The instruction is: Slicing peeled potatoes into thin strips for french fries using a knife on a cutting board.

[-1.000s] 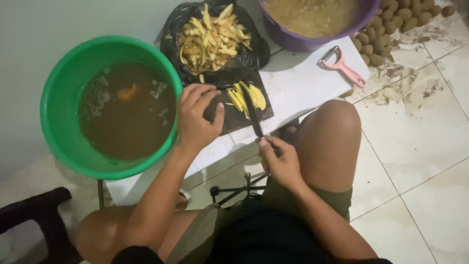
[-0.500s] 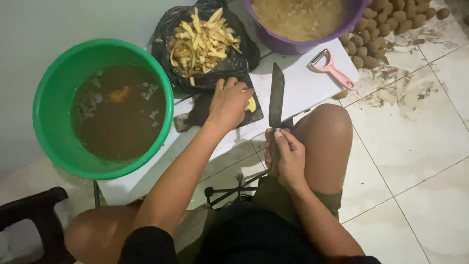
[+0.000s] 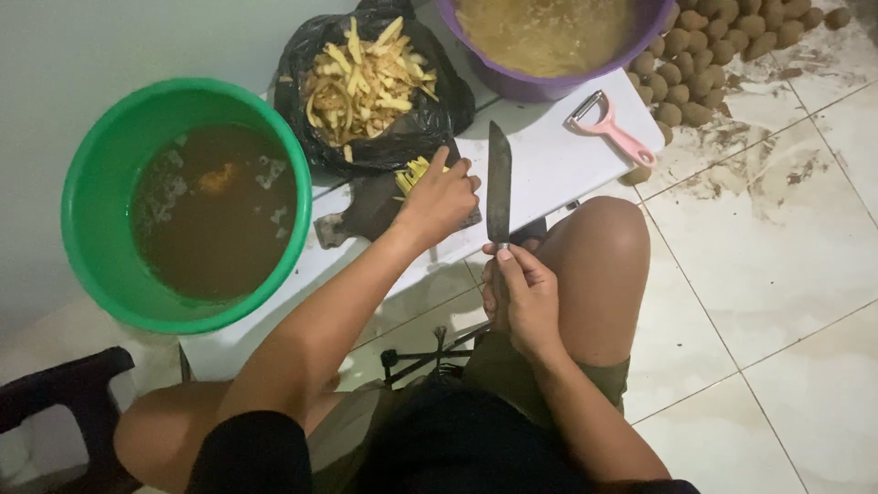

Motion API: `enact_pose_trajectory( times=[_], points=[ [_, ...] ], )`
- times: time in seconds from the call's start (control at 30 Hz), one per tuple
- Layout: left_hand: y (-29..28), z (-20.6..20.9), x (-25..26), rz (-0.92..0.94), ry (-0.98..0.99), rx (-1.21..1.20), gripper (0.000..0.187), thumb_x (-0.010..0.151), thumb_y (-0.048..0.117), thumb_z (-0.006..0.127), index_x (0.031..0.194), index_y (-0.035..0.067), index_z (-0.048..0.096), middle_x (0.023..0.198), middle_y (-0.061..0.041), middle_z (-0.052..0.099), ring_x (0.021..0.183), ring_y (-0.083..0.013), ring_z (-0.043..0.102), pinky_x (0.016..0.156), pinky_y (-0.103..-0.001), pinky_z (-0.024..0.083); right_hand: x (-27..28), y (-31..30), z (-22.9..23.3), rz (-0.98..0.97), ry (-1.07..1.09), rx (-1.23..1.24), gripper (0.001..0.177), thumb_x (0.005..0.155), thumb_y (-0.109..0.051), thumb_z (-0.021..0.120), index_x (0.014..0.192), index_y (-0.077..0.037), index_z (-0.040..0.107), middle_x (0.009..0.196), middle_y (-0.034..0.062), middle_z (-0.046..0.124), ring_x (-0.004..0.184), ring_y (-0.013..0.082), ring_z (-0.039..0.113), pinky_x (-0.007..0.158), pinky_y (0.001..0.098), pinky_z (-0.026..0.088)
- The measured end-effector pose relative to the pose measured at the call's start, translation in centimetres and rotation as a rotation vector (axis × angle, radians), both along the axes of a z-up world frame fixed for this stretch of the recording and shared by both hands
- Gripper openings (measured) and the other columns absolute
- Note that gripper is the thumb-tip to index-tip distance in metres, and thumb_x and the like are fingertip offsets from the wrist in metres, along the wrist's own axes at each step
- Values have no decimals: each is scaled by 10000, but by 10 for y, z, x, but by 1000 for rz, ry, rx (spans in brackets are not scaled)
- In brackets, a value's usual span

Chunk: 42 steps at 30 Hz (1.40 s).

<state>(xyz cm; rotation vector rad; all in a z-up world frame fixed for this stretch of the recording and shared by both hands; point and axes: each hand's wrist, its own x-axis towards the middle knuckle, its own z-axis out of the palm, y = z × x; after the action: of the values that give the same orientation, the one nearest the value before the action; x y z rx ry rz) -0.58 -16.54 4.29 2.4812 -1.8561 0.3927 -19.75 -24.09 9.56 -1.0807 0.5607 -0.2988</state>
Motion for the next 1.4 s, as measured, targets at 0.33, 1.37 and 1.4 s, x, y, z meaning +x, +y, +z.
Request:
enact_pose_trajectory(
  times=[0.33,1.37,1.4],
  points=[
    [-3,6,2,-10,8,85,67,886,116,723,931,153,757,950,-57,728,1139,-282,634,1102,-606,371,-1,-1,6,15,-10,-29,269,1059,-163,542,1119,34,715,708,137,611,389,168,562,324,326,472],
    [85,65,-34,815,1082,-1029,206,1068,129,573,1221,-1,622,1131,-206,670,1121,-411,715,935,-486,597,2,11,-7,80,60,-107,229,1047,-122,564,1094,25,733,664,143,597,376,197,566,306,321,445],
    [83,65,-32,865,1093,-1013,200,1062,109,580,1224,1,624,1154,-214,668,1124,-420,714,933,-486,601,3,11,-6,94,74,-127,230,1045,-134,577,1092,24,738,654,144,599,365,199,560,293,323,434]
  ],
)
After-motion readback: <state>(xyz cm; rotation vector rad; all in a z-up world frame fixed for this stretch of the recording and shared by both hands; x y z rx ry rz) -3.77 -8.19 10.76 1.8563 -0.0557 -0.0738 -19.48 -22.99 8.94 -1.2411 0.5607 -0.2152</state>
